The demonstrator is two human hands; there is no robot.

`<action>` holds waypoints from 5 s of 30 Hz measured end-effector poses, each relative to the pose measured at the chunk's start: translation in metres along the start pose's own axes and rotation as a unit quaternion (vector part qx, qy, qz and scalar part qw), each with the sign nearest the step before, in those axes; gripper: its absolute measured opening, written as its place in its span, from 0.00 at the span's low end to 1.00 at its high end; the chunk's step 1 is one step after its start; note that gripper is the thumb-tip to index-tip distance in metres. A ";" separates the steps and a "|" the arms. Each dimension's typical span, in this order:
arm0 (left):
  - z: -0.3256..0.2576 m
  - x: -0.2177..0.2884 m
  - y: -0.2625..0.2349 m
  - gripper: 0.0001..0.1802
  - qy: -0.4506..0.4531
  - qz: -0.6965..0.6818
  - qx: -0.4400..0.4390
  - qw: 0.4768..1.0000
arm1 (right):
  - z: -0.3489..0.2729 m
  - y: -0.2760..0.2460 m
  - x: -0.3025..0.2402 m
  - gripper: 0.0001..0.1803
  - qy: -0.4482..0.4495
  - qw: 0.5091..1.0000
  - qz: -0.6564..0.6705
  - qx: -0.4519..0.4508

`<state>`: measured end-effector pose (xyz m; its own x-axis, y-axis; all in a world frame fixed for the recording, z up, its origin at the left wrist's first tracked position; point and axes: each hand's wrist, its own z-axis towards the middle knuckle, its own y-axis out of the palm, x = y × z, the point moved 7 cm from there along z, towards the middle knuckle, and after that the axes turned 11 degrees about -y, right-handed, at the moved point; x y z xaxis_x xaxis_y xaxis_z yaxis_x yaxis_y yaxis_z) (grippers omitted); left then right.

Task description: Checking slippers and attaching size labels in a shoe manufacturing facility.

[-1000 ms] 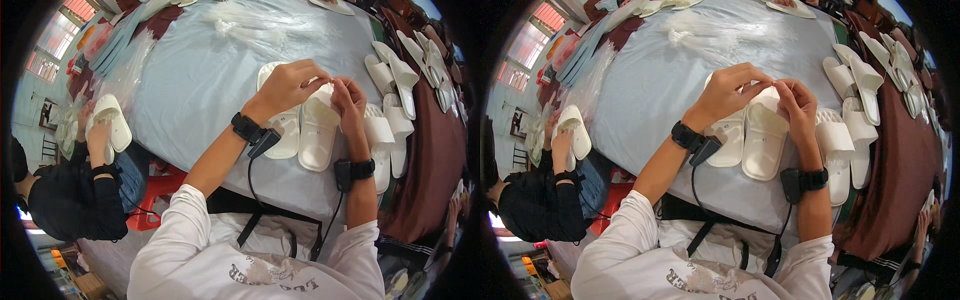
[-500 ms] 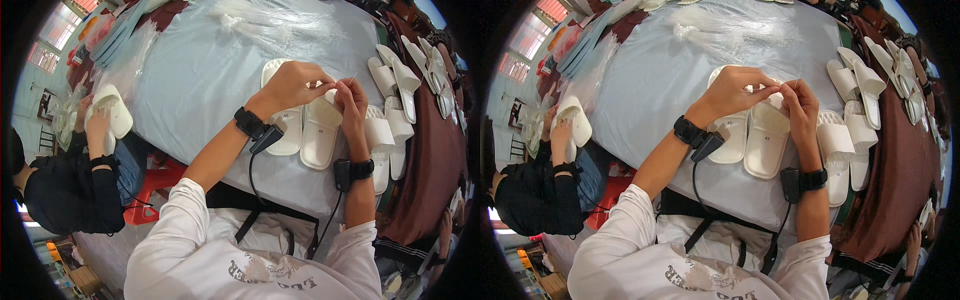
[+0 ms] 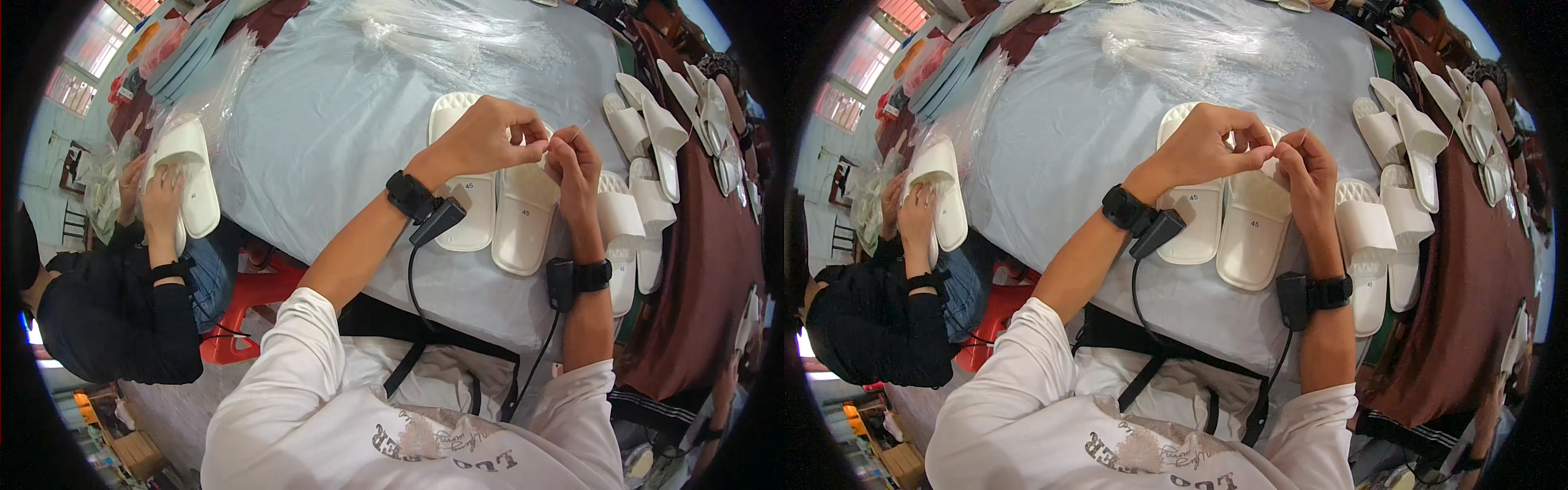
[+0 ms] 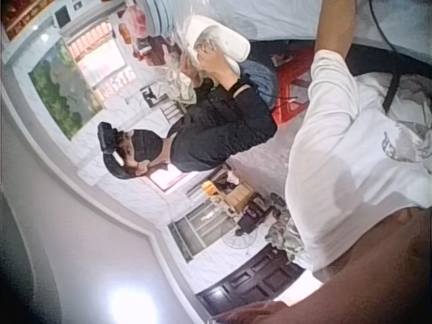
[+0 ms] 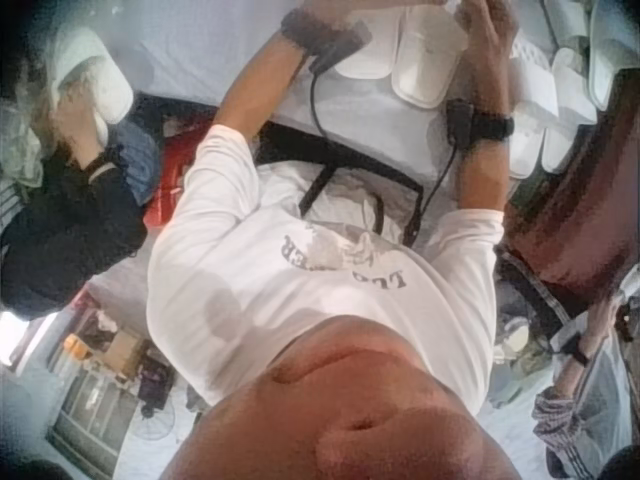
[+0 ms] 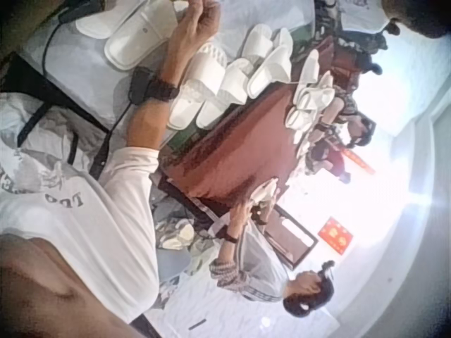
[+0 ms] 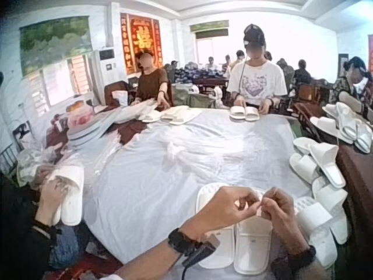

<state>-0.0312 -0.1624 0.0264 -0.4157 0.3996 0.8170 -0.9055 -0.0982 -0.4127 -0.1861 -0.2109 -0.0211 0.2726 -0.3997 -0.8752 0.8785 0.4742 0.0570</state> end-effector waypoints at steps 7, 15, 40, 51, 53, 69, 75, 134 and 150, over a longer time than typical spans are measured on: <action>0.001 -0.009 -0.002 0.12 -0.051 -0.024 -0.034 0.998 | 0.000 0.002 0.000 0.10 0.012 1.000 0.019 -0.023; -0.002 0.004 -0.005 0.13 0.008 0.022 0.011 1.000 | -0.002 0.002 -0.005 0.13 0.011 0.999 -0.047 -0.006; 0.002 -0.008 0.006 0.11 -0.031 0.012 -0.024 0.999 | -0.005 0.002 0.003 0.13 0.011 0.998 -0.054 -0.025; 0.001 -0.019 -0.011 0.09 -0.080 -0.076 -0.068 0.992 | 0.003 0.000 0.005 0.16 0.032 0.995 0.094 0.012; 0.001 -0.019 -0.012 0.10 -0.091 -0.109 -0.075 0.987 | 0.002 -0.002 0.004 0.17 0.041 0.995 0.088 0.018; 0.005 -0.015 -0.016 0.10 -0.056 -0.065 -0.025 0.996 | -0.001 0.013 -0.008 0.17 -0.009 0.999 -0.017 -0.047; -0.007 0.057 -0.059 0.09 0.093 0.049 0.068 0.992 | -0.001 0.011 -0.002 0.16 0.056 0.998 0.004 -0.035; -0.291 -0.025 -0.454 0.18 -0.168 0.541 0.269 0.779 | -0.001 0.010 -0.006 0.16 -0.024 0.994 -0.104 -0.017; -0.314 -0.063 -0.488 0.18 -0.178 0.574 0.278 0.750 | 0.000 0.008 -0.006 0.16 0.000 0.998 -0.061 0.001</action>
<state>0.4632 0.1464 0.0500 -0.8549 -0.4969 0.1489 0.2108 -0.5951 -0.7755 -0.1807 -0.2046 -0.0156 0.1636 -0.4544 -0.8757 0.9058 0.4209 -0.0492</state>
